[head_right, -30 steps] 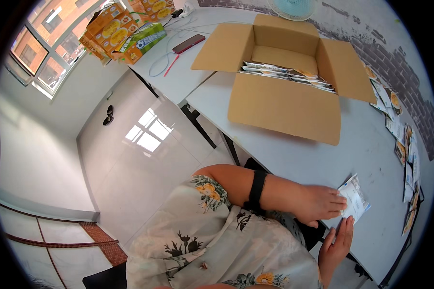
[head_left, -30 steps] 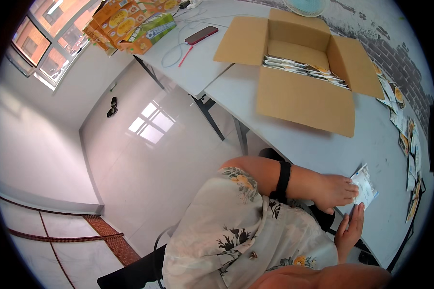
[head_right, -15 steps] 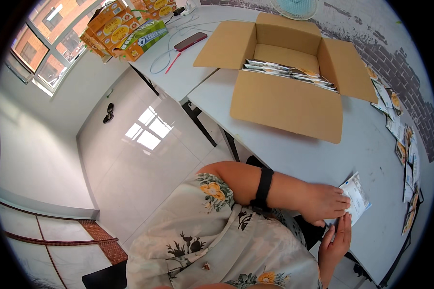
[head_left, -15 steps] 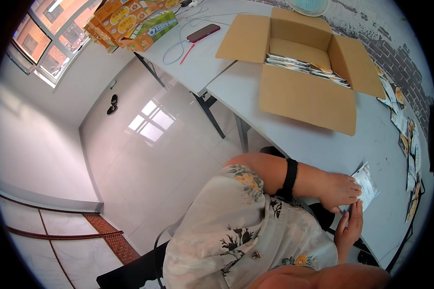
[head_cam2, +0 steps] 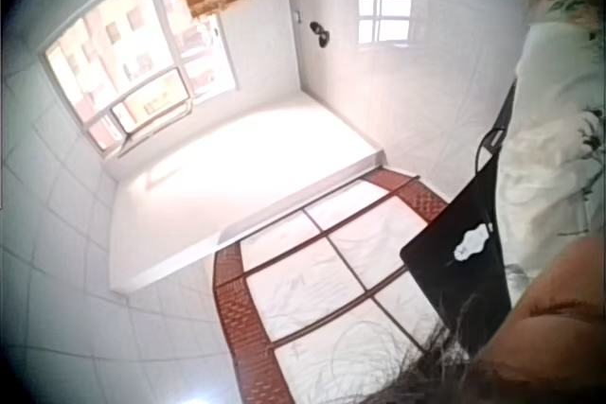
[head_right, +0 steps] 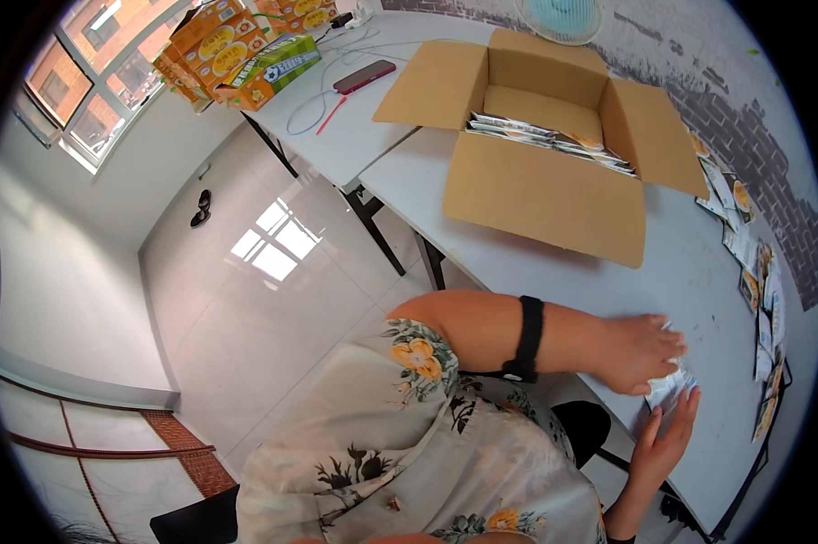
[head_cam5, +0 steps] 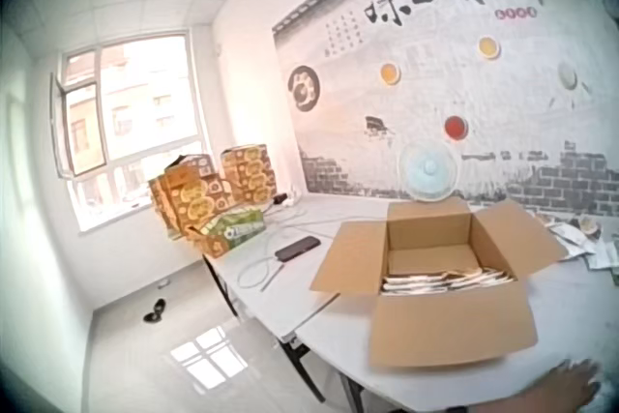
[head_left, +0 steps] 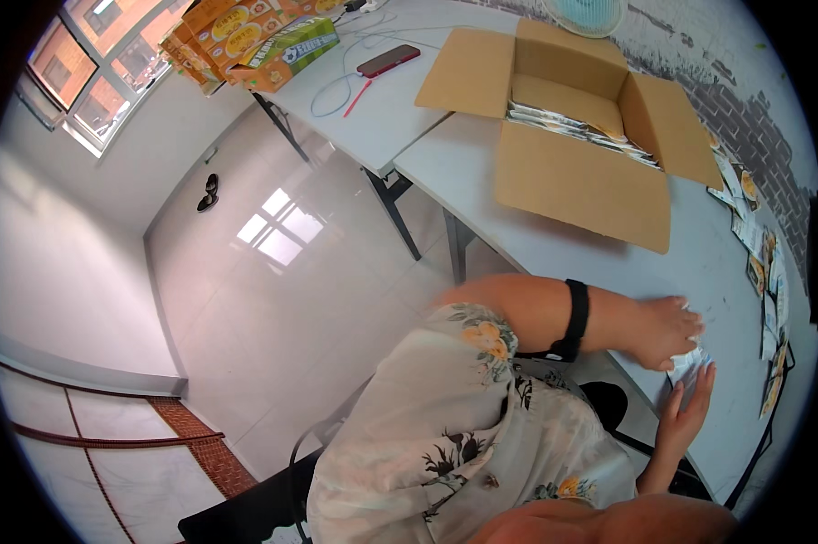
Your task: The person handles several small food pouches on a table, smoothing them out by hand and placing them into a cardboard box one by one.
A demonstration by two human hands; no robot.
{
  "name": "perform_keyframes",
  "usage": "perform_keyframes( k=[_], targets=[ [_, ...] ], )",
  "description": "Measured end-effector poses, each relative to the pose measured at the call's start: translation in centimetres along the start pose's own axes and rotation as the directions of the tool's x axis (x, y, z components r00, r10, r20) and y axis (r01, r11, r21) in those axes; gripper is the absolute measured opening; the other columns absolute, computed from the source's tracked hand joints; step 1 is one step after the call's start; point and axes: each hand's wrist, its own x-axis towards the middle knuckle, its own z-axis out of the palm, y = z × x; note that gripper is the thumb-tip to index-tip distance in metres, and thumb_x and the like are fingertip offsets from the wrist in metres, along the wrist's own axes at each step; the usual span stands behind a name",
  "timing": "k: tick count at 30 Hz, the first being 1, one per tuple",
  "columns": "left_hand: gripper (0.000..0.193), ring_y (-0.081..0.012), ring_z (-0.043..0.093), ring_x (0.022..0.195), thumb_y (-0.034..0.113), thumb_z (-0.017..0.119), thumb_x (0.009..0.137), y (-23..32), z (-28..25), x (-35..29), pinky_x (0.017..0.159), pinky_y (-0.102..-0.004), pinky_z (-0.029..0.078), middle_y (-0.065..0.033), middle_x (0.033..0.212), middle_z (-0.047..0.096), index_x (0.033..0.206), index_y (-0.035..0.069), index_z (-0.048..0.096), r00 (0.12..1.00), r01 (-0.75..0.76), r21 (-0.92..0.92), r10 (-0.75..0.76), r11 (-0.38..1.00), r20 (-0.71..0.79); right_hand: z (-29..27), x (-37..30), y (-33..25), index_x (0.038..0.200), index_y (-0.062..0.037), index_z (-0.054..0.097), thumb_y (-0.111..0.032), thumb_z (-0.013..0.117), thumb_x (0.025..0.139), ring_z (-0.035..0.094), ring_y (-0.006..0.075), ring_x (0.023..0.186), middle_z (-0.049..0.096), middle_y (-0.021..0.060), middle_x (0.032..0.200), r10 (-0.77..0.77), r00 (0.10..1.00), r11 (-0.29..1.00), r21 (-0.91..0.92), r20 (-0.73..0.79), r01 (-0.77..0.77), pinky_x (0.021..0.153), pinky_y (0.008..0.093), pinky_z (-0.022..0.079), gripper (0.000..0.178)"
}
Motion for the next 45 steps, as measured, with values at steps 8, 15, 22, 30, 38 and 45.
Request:
perform_keyframes(
  k=[8,15,22,30,38,45],
  targets=[
    [0.106,-0.0366,0.042,0.148,0.070,0.078,0.073,-2.2,-0.6,3.2,0.122,-0.0650,0.022,-0.0204,0.152,0.054,0.153,0.005,0.050,0.921,0.223,-0.103,-0.175,0.969,0.348,0.0,3.3,2.5,0.160,0.0032,0.037,-0.012,0.067,0.095,0.036,0.0388,0.154,0.038,0.0273,0.164,0.144,0.967,0.960,0.206,0.212,-0.189,0.126,0.0450,0.028,0.073],
    [0.109,-0.0312,0.056,0.125,0.071,0.085,0.063,-1.2,-2.5,3.6,0.104,-0.0449,0.038,-0.0155,0.131,0.063,0.142,0.001,0.058,0.954,0.113,0.025,-0.116,0.993,0.276,-1.5,4.3,1.8,0.160,-0.0027,0.040,-0.006,0.073,0.089,0.050,0.0365,0.143,0.048,0.0239,0.157,0.188,0.952,0.943,0.226,0.241,-0.243,0.118,0.0430,0.039,0.078],
    [0.041,-0.0219,0.060,0.102,0.038,0.079,0.075,-0.1,-4.0,3.7,0.089,-0.0379,0.041,-0.0023,0.099,0.067,0.103,0.009,0.072,0.990,-0.058,0.369,0.101,0.928,-0.097,-2.8,4.8,0.4,0.148,-0.0023,0.052,-0.006,0.074,0.091,0.059,0.0412,0.124,0.058,0.0232,0.137,0.033,0.997,0.999,-0.011,-0.066,-0.034,0.107,0.0471,0.047,0.061],
    [0.009,-0.0220,0.063,0.083,0.021,0.066,0.085,1.4,-5.2,0.2,0.073,-0.0356,0.045,-0.0017,0.086,0.065,0.085,0.012,0.067,0.931,-0.226,0.217,0.276,0.950,-0.238,-2.0,0.8,-0.4,0.136,0.0002,0.061,-0.002,0.072,0.091,0.062,0.0404,0.116,0.060,0.0214,0.128,-0.021,0.996,0.999,-0.041,-0.087,0.017,0.101,0.0465,0.050,0.047],
    [0.019,-0.0277,0.067,0.098,0.020,0.061,0.090,2.8,-3.1,-3.7,0.082,-0.0418,0.052,-0.0092,0.094,0.067,0.099,0.005,0.067,0.964,-0.236,0.009,0.235,0.972,-0.127,-0.3,-2.2,-2.5,0.139,0.0013,0.060,-0.002,0.074,0.090,0.060,0.0402,0.121,0.060,0.0216,0.133,-0.133,0.991,0.990,0.048,-0.028,0.134,0.104,0.0485,0.049,0.052],
    [0.024,-0.0249,0.063,0.096,0.023,0.064,0.085,4.6,-3.3,-5.1,0.085,-0.0380,0.050,-0.0079,0.096,0.066,0.098,0.003,0.069,0.965,-0.165,0.019,0.166,0.986,-0.204,-0.9,-2.6,-4.2,0.135,0.0002,0.065,-0.002,0.074,0.090,0.061,0.0366,0.115,0.063,0.0179,0.127,-0.214,0.973,0.977,-0.001,-0.085,0.215,0.099,0.0460,0.049,0.045]
  ],
)
